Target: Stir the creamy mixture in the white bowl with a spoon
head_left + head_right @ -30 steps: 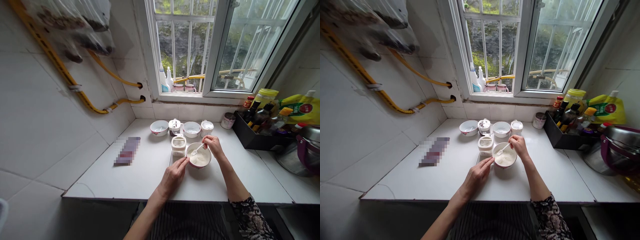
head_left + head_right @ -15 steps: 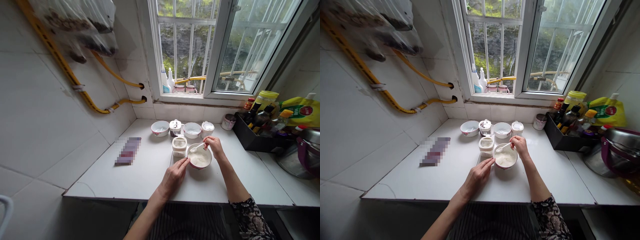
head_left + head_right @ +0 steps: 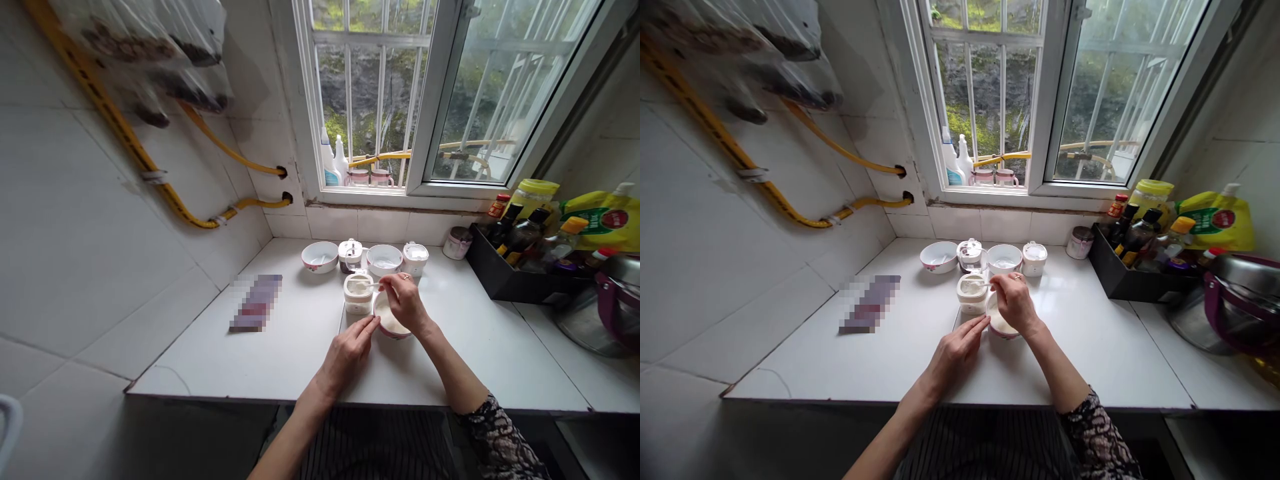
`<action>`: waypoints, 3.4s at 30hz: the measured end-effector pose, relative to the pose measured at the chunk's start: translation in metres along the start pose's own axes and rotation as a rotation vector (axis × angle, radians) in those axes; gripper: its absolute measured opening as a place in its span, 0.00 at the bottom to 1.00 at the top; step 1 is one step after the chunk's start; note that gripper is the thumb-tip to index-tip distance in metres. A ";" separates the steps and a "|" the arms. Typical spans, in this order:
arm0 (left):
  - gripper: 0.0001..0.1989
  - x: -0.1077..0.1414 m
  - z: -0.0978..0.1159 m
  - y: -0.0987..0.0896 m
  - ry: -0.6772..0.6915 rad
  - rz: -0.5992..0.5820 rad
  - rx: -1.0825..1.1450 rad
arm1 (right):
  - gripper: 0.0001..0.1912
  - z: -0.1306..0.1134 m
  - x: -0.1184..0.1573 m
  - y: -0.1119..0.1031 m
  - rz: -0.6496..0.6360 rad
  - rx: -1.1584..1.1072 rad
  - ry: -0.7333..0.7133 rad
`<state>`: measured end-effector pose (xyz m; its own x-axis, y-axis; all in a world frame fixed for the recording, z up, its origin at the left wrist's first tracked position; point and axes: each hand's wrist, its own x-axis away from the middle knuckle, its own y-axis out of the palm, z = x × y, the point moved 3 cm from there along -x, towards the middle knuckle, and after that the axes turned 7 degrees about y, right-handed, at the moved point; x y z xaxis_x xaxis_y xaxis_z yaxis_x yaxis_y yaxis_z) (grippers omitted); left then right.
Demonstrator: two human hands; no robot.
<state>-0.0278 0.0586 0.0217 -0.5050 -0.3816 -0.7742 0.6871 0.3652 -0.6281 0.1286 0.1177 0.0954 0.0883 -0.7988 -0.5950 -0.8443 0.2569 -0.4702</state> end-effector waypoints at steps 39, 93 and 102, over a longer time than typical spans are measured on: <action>0.25 0.000 0.001 0.000 -0.011 -0.009 0.010 | 0.05 0.043 -0.007 -0.034 0.028 -0.430 0.690; 0.24 0.000 0.001 0.000 -0.015 0.000 0.017 | 0.07 0.043 -0.007 -0.032 -0.001 -0.411 0.687; 0.25 0.000 0.001 0.000 -0.013 -0.007 0.007 | 0.05 0.047 -0.010 -0.038 0.009 -0.545 0.771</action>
<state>-0.0273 0.0578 0.0216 -0.5031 -0.3952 -0.7686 0.6870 0.3567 -0.6331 0.1844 0.1414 0.0882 -0.1284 -0.9876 0.0901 -0.9913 0.1305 0.0179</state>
